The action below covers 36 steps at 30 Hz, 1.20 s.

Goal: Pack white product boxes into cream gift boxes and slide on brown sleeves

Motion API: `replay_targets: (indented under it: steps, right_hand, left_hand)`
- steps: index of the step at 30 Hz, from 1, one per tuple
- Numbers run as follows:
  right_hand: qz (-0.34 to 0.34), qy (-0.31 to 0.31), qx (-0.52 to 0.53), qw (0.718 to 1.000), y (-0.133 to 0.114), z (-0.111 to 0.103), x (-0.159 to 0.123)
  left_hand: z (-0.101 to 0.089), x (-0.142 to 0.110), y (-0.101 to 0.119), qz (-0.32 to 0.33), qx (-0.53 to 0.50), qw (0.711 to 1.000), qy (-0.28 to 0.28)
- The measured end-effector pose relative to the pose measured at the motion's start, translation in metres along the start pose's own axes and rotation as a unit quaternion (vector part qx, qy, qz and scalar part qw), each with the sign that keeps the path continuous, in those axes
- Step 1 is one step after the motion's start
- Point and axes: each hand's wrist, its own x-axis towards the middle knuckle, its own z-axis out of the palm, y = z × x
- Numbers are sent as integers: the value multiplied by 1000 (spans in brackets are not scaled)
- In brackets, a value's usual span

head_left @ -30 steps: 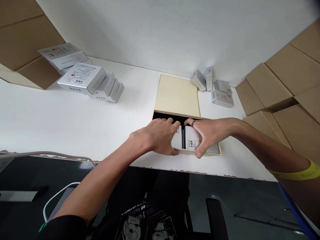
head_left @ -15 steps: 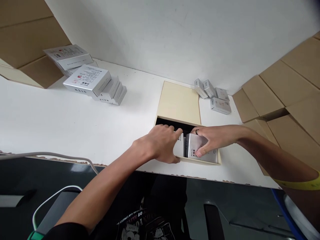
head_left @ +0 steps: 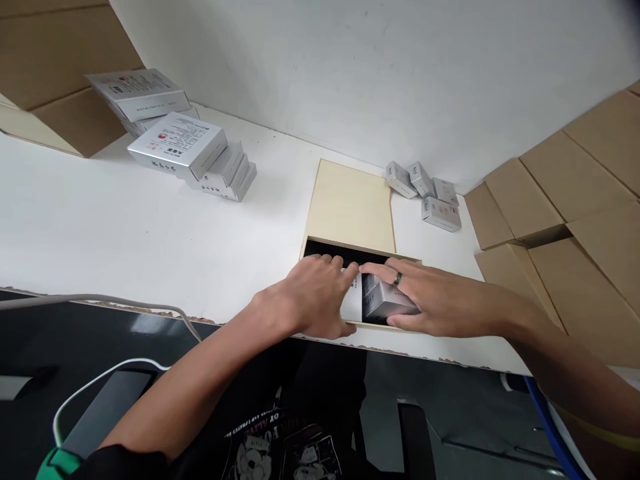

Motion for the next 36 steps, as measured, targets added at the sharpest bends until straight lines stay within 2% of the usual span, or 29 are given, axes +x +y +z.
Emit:
replay_targets:
  steps: [4,7,9,11,13,14,15,17,19,21,24,26,29,30,32,36]
  right_hand:
    - [-7,-25,24,999,-2,0,7]
    - [19,-2,53,998,0,-5,-1]
    - [29,83,97,991,5,-3,-12]
    - [12,214,136,967,13,7,-21]
    - [-4,364,185,913,22,23,-26]
    - [6,413,221,884,26,32,-27]
    - [28,430,261,864,28,40,-27]
    - [91,385,323,860,29,51,-28]
    - [142,303,320,887,25,54,-31]
    - [175,256,256,916,20,49,-36]
    - [199,189,84,958,17,37,-46]
    - [160,205,-37,965,15,32,-50]
    - [17,314,-144,938,9,30,-46]
    - [-25,313,-155,937,6,32,-42]
    - [-62,266,-171,947,2,37,-32]
    - [-18,170,-156,973,6,47,-12]
  left_hand:
    - [4,-3,-2,-1,-13,1000,7]
    - [3,-3,-3,3,-18,1000,12]
    - [2,-3,-4,2,-20,1000,12]
    - [1,-3,-4,-3,-23,1000,13]
    - [2,-3,-4,-5,-29,999,18]
    - [3,-3,-4,-6,-32,999,20]
    - [3,-3,-4,-6,-34,999,22]
    - [4,-4,-3,-8,-39,999,20]
    - [4,-4,-3,-11,-40,999,17]
    - [3,-4,-2,-14,-40,999,15]
    - [3,-5,-2,-15,-39,999,13]
    - [3,-5,-3,-10,-40,999,14]
    - [6,-4,-4,-4,-40,999,20]
    - [7,-4,-4,-3,-41,999,22]
    - [7,-4,-5,-1,-41,999,24]
    - [7,-4,-5,-2,-41,999,31]
